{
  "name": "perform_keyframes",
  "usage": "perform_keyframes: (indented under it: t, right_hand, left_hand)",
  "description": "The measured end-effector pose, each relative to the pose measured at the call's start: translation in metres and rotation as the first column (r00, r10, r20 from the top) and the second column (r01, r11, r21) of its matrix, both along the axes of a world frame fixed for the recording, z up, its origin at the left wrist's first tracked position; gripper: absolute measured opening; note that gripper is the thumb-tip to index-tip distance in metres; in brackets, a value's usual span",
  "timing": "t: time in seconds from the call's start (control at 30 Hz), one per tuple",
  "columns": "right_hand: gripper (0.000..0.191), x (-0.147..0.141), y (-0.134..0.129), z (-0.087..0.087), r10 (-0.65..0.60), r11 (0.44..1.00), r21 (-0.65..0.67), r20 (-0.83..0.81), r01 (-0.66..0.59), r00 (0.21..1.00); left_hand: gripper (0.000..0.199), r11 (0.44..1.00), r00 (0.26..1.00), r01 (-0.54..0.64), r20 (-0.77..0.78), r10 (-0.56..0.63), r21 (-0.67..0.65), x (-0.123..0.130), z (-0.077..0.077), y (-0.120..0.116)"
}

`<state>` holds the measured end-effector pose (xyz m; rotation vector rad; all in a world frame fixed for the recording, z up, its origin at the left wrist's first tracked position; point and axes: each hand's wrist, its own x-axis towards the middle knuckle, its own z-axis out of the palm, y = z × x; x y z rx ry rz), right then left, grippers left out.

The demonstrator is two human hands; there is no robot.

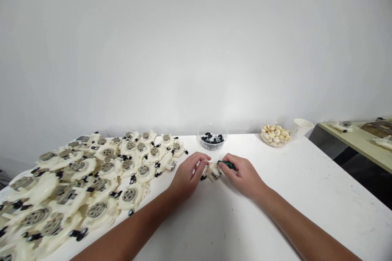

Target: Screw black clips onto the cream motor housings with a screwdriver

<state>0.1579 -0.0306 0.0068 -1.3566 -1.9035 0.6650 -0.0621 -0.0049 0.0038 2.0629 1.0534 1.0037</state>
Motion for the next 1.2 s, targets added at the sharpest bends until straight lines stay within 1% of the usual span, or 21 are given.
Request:
perform_keyframes:
  t: [0.1, 0.13, 0.27, 0.43, 0.57, 0.7, 0.83, 1.0, 1.2]
  right_hand:
    - [0.010, 0.001, 0.000, 0.001, 0.035, 0.999, -0.007, 0.016, -0.035, 0.999]
    - [0.007, 0.001, 0.001, 0.001, 0.046, 0.999, -0.010, 0.025, -0.046, 0.999]
    - [0.018, 0.001, 0.003, -0.003, 0.048, 0.999, 0.016, 0.061, -0.049, 0.997]
    - [0.021, 0.002, 0.006, -0.008, 0.030, 0.998, 0.056, 0.091, -0.035, 0.995]
    - [0.027, 0.002, 0.006, -0.008, 0.057, 0.997, 0.042, 0.096, -0.061, 0.994]
    - [0.035, 0.002, 0.005, -0.008, 0.088, 0.996, -0.001, 0.081, -0.088, 0.993]
    - [0.039, 0.001, 0.002, -0.005, 0.111, 0.994, -0.023, 0.057, -0.110, 0.992]
    - [0.043, 0.000, -0.001, 0.005, 0.115, 0.993, -0.037, 0.068, -0.113, 0.991]
    - [0.044, 0.000, -0.002, 0.009, 0.069, 0.998, -0.010, 0.147, -0.068, 0.987]
  left_hand:
    - [0.030, 0.996, 1.000, 0.000, 0.009, 0.001, -0.084, -0.001, 0.002, -0.001]
    - [0.031, 0.994, 1.000, -0.005, 0.005, 0.006, -0.106, -0.001, 0.002, -0.001]
    - [0.033, 0.989, 1.000, -0.027, -0.012, 0.026, -0.145, -0.002, 0.003, 0.000]
    - [0.031, 0.992, 0.999, -0.043, -0.004, 0.043, -0.119, -0.002, 0.002, 0.001]
    - [0.030, 0.990, 0.999, -0.042, 0.009, 0.043, -0.138, -0.002, -0.001, 0.003]
    - [0.031, 0.986, 0.999, -0.035, 0.027, 0.040, -0.164, -0.002, -0.004, 0.004]
    - [0.031, 0.980, 0.998, -0.043, 0.034, 0.051, -0.197, -0.002, -0.005, 0.003]
    - [0.033, 0.983, 0.998, -0.063, -0.007, 0.063, -0.174, -0.005, -0.006, 0.004]
    - [0.026, 0.992, 1.000, -0.013, -0.006, 0.012, -0.125, -0.007, -0.007, 0.005]
